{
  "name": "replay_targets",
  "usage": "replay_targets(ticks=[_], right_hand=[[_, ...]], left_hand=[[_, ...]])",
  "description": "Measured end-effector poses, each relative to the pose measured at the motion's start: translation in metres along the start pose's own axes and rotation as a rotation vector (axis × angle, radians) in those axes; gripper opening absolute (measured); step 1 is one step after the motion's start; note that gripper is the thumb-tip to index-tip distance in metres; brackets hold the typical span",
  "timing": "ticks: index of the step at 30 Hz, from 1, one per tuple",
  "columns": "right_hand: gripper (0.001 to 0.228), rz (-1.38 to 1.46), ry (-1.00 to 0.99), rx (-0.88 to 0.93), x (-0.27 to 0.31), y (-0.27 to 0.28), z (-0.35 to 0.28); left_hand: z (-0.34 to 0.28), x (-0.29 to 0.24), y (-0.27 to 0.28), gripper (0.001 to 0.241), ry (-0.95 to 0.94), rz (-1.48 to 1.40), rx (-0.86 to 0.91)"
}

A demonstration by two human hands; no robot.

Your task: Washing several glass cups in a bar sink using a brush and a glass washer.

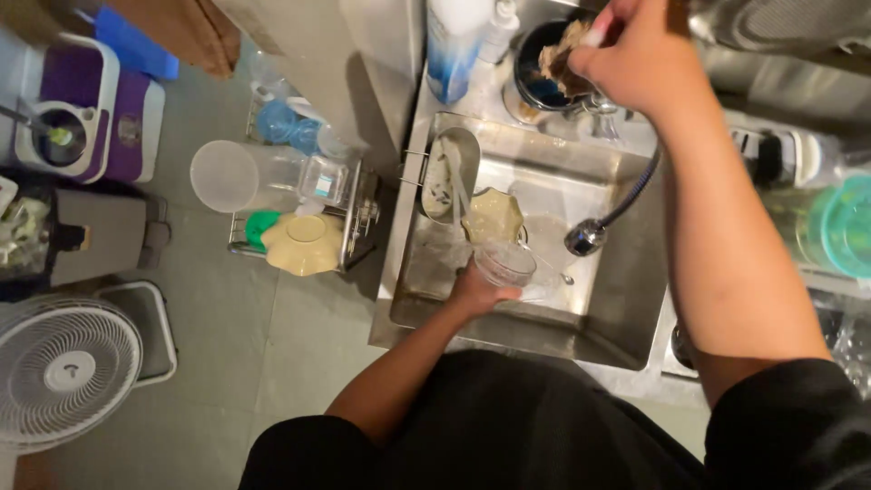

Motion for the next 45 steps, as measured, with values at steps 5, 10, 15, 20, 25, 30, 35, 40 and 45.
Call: replay_targets(ticks=[5, 10, 15, 20, 25, 30, 35, 40, 45], right_hand=[[0.013, 0.051, 0.131, -0.029, 0.045, 0.066, -0.090], [0.015, 0.382, 0.109, 0.250, 0.016, 0.027, -0.157], [0.026, 0.361, -0.014, 0.415, -0.026, -0.074, -0.208], [0.028, 0.054, 0.658, 0.349, 0.013, -0.089, -0.257], [0.020, 0.186, 0.371, 0.448, -0.022, -0.105, -0.259], [0.017, 0.787, -0.306, 0.432, -0.076, -0.132, -0.256], [0.021, 1.369, -0.655, 0.153, -0.080, -0.129, -0.248], [0.024, 0.832, -0.416, 0.355, -0.084, -0.116, -0.245], [0.024, 0.846, -0.323, 0.202, -0.087, -0.124, -0.239]], left_hand=[[-0.016, -0.047, 0.034, 0.099, -0.214, 0.047, -0.094], [-0.029, -0.093, 0.055, 0.099, -0.133, 0.083, -0.032], [-0.042, -0.132, 0.064, 0.095, -0.269, 0.187, -0.062], [-0.046, -0.148, 0.064, 0.091, -0.338, 0.293, -0.019], [-0.042, -0.159, 0.063, 0.087, -0.386, 0.421, -0.071], [-0.040, -0.167, 0.063, 0.087, -0.258, 0.491, -0.164], [-0.037, -0.173, 0.057, 0.079, -0.394, 0.634, -0.277], [-0.036, -0.191, 0.071, 0.089, -0.332, 0.470, -0.043], [-0.024, -0.169, 0.058, 0.100, -0.373, 0.216, 0.027]])
Point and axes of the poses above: each hand's wrist, its own z-axis towards the middle knuckle, its own y-axis out of the back of the hand, x = y × z, the point moved 7 cm from there along z, towards the middle knuckle, and after that the axes turned 7 degrees about z, right-handed, at the moved point
